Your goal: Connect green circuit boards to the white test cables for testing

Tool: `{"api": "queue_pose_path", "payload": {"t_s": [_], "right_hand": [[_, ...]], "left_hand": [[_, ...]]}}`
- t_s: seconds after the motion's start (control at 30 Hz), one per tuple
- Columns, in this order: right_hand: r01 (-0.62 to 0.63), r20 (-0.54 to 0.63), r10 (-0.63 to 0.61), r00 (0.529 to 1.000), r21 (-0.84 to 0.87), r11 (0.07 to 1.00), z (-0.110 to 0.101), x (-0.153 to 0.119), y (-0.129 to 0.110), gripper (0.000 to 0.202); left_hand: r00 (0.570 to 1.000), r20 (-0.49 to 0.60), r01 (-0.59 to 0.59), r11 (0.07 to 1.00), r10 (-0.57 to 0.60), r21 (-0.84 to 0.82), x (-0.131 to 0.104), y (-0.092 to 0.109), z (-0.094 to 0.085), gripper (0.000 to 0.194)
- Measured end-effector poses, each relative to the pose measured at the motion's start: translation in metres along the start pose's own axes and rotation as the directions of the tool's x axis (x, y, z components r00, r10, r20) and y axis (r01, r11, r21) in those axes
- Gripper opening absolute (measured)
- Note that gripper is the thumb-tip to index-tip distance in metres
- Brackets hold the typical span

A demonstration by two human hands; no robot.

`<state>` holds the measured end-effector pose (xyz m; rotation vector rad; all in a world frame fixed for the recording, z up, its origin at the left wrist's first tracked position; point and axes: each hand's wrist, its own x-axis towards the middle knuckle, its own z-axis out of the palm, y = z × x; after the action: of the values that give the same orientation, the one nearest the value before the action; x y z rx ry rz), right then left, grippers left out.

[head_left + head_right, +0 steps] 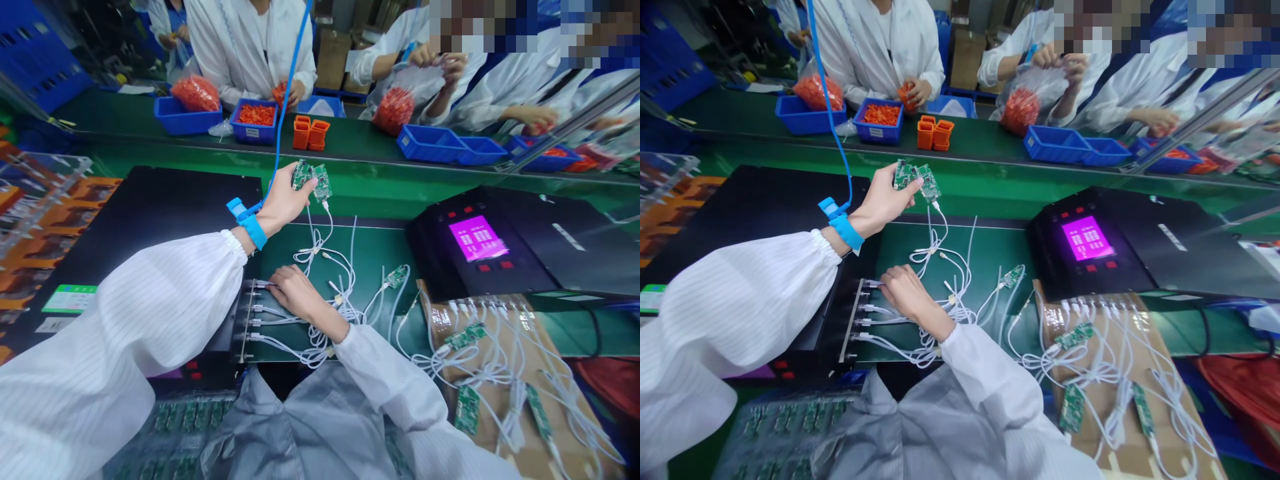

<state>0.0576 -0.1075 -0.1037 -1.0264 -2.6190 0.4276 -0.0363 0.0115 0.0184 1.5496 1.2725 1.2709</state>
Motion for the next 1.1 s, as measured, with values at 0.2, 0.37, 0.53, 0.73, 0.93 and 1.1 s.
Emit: {"api": "queue_pose_path", "payload": {"t_s": [0.2, 0.37, 0.53, 0.73, 0.93, 1.1], "right_hand": [[0.039, 0.039, -0.040, 0.998, 0.016, 0.999, -0.006, 0.005, -0.002, 0.014], [0.043, 0.047, -0.043, 0.998, -0.015, 0.999, -0.005, 0.006, -0.004, 0.015], [0.002, 0.017, -0.002, 1.000, 0.001, 1.000, 0.003, 0.002, -0.002, 0.016], [-0.021, 0.015, 0.021, 1.000, 0.027, 0.999, 0.004, 0.000, -0.001, 0.017], [0.044, 0.011, -0.044, 0.999, 0.008, 0.999, 0.004, 0.004, 0.000, 0.018], [0.003, 0.048, -0.006, 0.999, 0.046, 0.999, 0.003, 0.003, -0.001, 0.020]], "left_hand": [[0.999, 0.013, -0.034, 0.993, 0.033, 0.114, 0.002, -0.002, 0.002, 0.007], [0.999, 0.013, -0.037, 0.992, 0.035, 0.121, 0.003, -0.002, 0.003, 0.005], [0.996, 0.024, -0.085, 0.988, 0.082, 0.130, 0.004, -0.008, 0.000, 0.007], [0.996, 0.030, -0.087, 0.983, 0.083, 0.163, 0.005, -0.010, -0.002, 0.015], [0.999, 0.026, -0.035, 0.987, 0.031, 0.156, 0.006, -0.007, 0.000, 0.017], [0.999, 0.027, -0.024, 0.994, 0.022, 0.110, 0.004, -0.002, 0.000, 0.018]]}}
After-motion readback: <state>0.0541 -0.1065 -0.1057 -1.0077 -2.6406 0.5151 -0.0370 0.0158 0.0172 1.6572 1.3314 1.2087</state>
